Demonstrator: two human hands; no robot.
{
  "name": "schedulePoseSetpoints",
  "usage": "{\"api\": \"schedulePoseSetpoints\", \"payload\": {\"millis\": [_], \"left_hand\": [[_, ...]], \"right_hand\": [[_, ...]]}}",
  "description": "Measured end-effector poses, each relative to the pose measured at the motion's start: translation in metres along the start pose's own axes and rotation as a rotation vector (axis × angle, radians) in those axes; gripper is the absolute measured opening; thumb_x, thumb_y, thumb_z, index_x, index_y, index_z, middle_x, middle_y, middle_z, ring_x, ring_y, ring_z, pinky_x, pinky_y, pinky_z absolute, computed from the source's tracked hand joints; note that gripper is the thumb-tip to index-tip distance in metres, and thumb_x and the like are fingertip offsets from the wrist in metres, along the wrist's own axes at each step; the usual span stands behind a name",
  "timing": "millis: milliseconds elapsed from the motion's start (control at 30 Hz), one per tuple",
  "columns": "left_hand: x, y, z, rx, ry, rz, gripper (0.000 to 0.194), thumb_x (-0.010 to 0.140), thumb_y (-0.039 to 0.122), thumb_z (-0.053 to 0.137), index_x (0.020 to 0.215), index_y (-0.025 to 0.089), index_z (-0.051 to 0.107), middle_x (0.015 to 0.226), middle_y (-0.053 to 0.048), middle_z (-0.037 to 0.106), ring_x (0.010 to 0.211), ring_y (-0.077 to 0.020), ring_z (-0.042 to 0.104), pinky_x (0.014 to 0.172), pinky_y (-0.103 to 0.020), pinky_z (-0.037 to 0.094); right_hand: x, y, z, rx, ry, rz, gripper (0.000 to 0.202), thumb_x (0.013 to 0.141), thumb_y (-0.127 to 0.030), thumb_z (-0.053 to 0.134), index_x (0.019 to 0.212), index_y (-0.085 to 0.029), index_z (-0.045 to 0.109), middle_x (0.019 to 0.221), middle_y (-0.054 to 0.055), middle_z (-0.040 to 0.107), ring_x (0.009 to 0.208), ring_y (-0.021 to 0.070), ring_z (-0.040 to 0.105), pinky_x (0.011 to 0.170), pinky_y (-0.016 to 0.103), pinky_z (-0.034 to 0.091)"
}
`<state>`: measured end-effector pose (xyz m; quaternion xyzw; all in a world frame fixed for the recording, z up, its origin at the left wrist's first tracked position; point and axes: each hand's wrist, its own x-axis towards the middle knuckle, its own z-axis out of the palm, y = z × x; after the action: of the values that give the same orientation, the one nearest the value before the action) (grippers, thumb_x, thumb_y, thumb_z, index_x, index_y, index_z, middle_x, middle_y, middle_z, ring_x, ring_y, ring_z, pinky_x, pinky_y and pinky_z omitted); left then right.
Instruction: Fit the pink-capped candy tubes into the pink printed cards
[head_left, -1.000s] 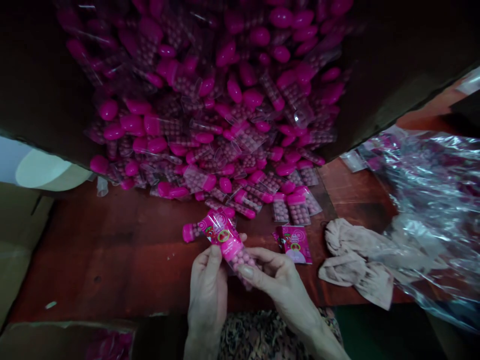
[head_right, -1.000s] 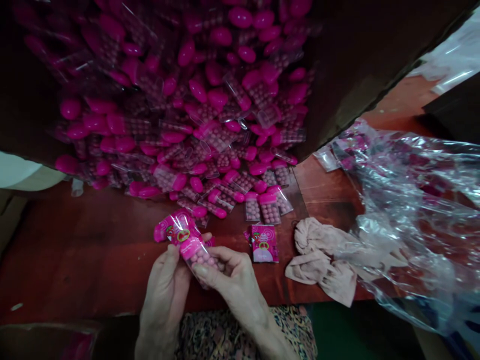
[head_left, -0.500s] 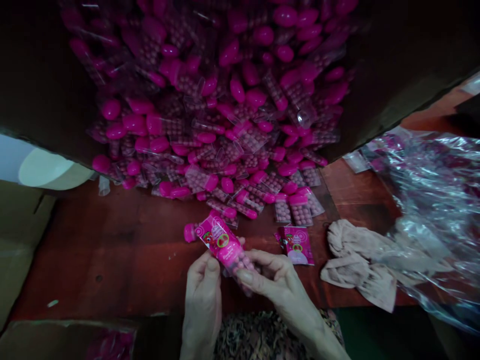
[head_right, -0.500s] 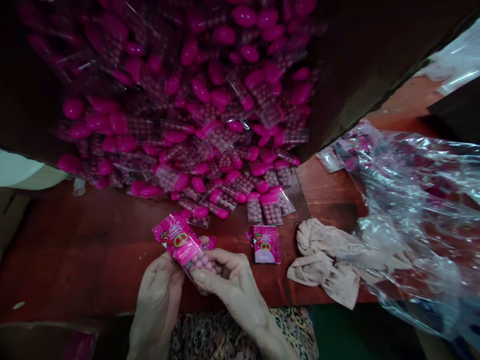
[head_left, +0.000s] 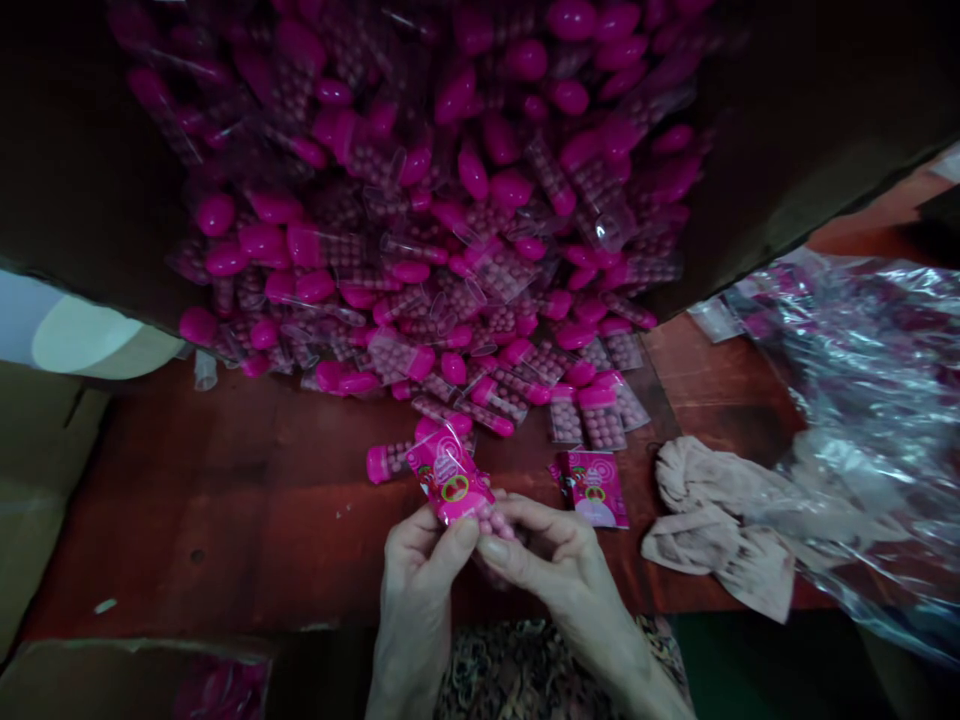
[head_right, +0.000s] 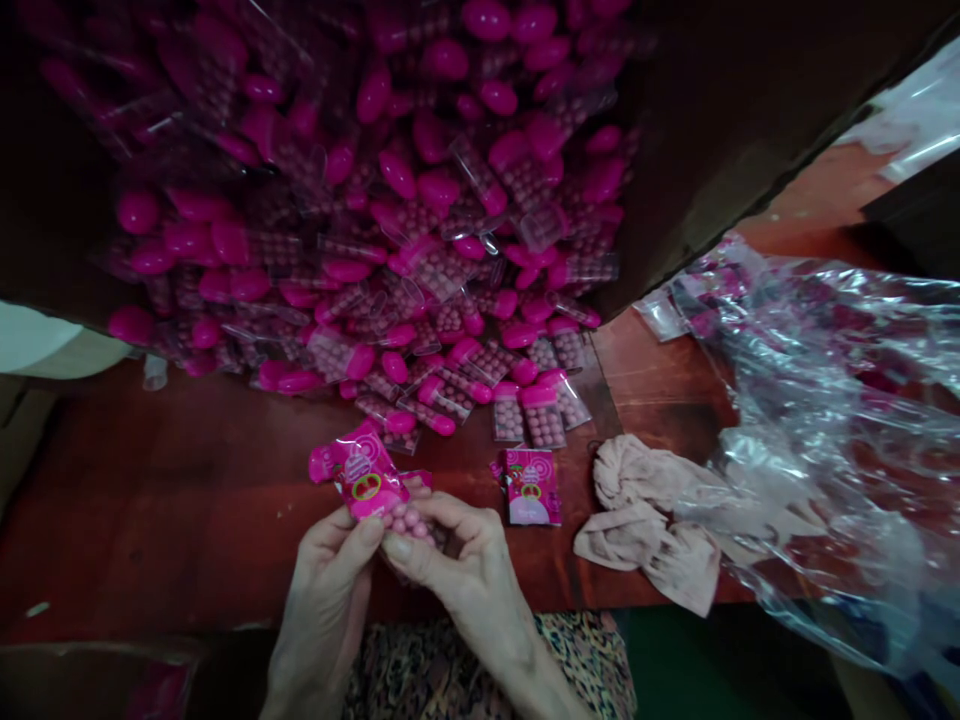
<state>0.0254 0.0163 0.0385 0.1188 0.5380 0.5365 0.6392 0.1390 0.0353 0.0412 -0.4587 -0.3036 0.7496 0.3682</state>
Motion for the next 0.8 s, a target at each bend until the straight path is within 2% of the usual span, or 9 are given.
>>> {"api": "schedulePoseSetpoints", "payload": {"millis": [100,167,300,433,533,633,800], "left_hand": [[0.002,0.004,0.0,-0.075,0.05,0.009,0.018,0.068,0.026,0.07,0.081,0.014,0.073,0.078,-0.009,0.072,0.077,-0.0209,0.065,0.075,-0.033,0.05],[0.003,0.005,0.001,-0.118,0.088,0.008,0.019,0.07,0.028,0.068,0.082,0.014,0.072,0.077,-0.009,0.071,0.076,-0.0199,0.065,0.074,-0.032,0.05],[0.001,0.005,0.005,-0.124,0.128,0.002,0.016,0.069,0.028,0.069,0.074,0.014,0.07,0.067,-0.005,0.068,0.061,-0.0136,0.061,0.062,-0.025,0.049],[-0.009,0.003,0.014,-0.117,0.081,-0.038,0.013,0.063,0.026,0.075,0.065,0.014,0.069,0.057,0.0,0.063,0.052,-0.0082,0.055,0.055,-0.018,0.046],[-0.014,0.003,0.018,-0.179,0.056,-0.069,0.015,0.062,0.028,0.076,0.064,0.015,0.069,0.056,0.0,0.063,0.051,-0.0067,0.054,0.052,-0.016,0.044],[-0.013,0.004,0.018,-0.21,0.038,-0.092,0.014,0.064,0.027,0.075,0.066,0.014,0.069,0.06,-0.002,0.065,0.054,-0.0085,0.056,0.056,-0.018,0.047],[-0.005,0.007,0.015,-0.198,0.055,-0.05,0.022,0.073,0.032,0.067,0.086,0.015,0.07,0.08,-0.008,0.07,0.068,-0.0152,0.063,0.068,-0.027,0.051]], "right_hand": [[0.003,0.003,0.004,0.094,0.07,0.026,0.028,0.051,-0.024,0.083,0.076,-0.017,0.071,0.067,-0.001,0.066,0.058,0.0105,0.058,0.057,0.02,0.05],[0.003,0.004,0.006,0.142,0.049,0.022,0.039,0.044,-0.016,0.086,0.079,-0.02,0.069,0.071,-0.002,0.069,0.061,0.0114,0.062,0.061,0.02,0.052],[-0.001,0.008,0.008,0.036,0.043,-0.092,0.034,0.055,-0.012,0.081,0.083,-0.023,0.066,0.068,-0.005,0.069,0.061,0.0092,0.064,0.061,0.015,0.052],[-0.009,0.015,0.005,-0.224,0.132,-0.242,0.028,0.062,-0.01,0.075,0.083,-0.022,0.061,0.069,-0.006,0.069,0.06,0.0093,0.065,0.058,0.013,0.051],[-0.014,0.014,0.002,-0.322,0.123,-0.314,0.027,0.066,-0.012,0.073,0.087,-0.023,0.06,0.071,-0.007,0.069,0.06,0.0096,0.066,0.058,0.013,0.052],[-0.017,0.008,0.0,-0.363,0.083,-0.324,0.025,0.07,-0.015,0.071,0.091,-0.023,0.061,0.074,-0.006,0.071,0.063,0.01,0.068,0.062,0.013,0.053],[-0.015,0.004,-0.001,-0.432,0.019,-0.331,0.021,0.075,-0.016,0.066,0.096,-0.02,0.061,0.079,-0.001,0.072,0.07,0.0128,0.069,0.066,0.017,0.055]]}}
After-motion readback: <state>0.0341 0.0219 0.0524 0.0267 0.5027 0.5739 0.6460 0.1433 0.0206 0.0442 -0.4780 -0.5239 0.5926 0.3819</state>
